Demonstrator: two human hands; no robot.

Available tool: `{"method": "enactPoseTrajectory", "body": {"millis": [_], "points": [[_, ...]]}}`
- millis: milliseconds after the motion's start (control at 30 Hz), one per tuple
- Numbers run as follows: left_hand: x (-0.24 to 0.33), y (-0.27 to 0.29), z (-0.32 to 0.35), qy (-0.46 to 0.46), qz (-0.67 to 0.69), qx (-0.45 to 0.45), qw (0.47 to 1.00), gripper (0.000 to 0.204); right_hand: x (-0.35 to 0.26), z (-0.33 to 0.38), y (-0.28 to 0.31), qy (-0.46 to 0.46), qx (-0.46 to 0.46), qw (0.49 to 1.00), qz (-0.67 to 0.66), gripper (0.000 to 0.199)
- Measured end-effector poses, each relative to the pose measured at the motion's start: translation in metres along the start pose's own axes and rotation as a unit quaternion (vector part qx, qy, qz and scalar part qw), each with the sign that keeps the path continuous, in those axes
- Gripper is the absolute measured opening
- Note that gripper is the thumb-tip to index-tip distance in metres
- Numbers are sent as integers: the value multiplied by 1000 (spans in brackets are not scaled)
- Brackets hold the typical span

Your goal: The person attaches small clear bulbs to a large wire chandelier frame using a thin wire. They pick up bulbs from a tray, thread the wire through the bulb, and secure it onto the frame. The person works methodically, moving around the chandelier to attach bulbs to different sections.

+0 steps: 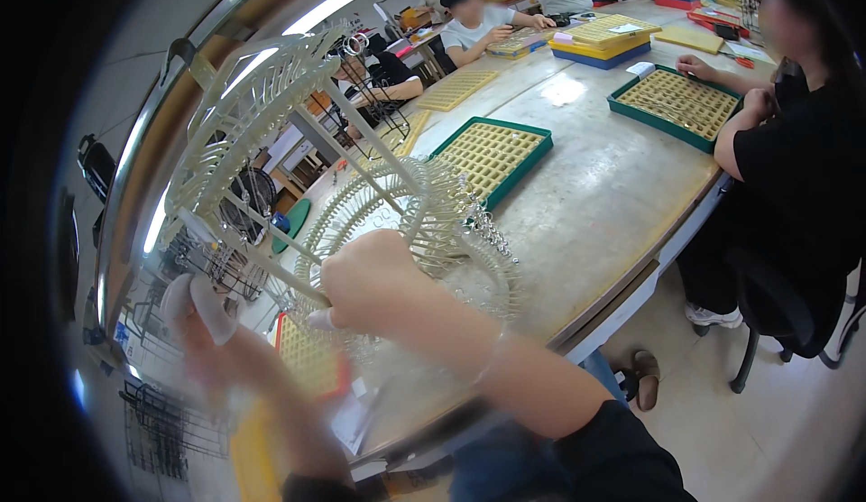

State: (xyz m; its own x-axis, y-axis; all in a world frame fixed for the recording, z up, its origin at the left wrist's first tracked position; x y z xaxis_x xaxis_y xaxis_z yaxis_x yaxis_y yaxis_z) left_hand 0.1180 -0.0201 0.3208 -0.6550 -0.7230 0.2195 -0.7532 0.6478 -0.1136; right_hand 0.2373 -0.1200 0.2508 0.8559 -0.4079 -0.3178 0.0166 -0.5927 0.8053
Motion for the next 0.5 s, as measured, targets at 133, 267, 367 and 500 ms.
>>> {"method": "enactPoseTrajectory", "body": {"millis": [133,267,367,500], "points": [[11,7,5,-66,-148,18,987,14,-1,1,2,4,9,1000,5,40],[26,8,5,-104,-188,11,977,10,-3,1,4,-3,0,1000,4,40],[26,17,11,-154,-233,-11,960,9,-3,0,4,-5,-8,1000,0,41],[26,22,14,-119,-213,20,970,9,-5,-1,2,-7,-27,1000,11,41]]}}
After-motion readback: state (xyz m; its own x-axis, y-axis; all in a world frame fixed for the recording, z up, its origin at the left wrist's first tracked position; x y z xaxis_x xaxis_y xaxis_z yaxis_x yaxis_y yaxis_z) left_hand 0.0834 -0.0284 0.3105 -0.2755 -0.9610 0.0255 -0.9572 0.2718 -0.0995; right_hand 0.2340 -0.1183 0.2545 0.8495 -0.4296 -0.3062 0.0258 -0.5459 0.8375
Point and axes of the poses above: each hand's wrist, its own z-axis away from the middle knuckle, its own y-axis out of the back of the hand, x = y × z, the point moved 7 cm from there along -z, towards the middle knuckle, and after that the axes turned 6 degrees about z, right-handed, at the moved point
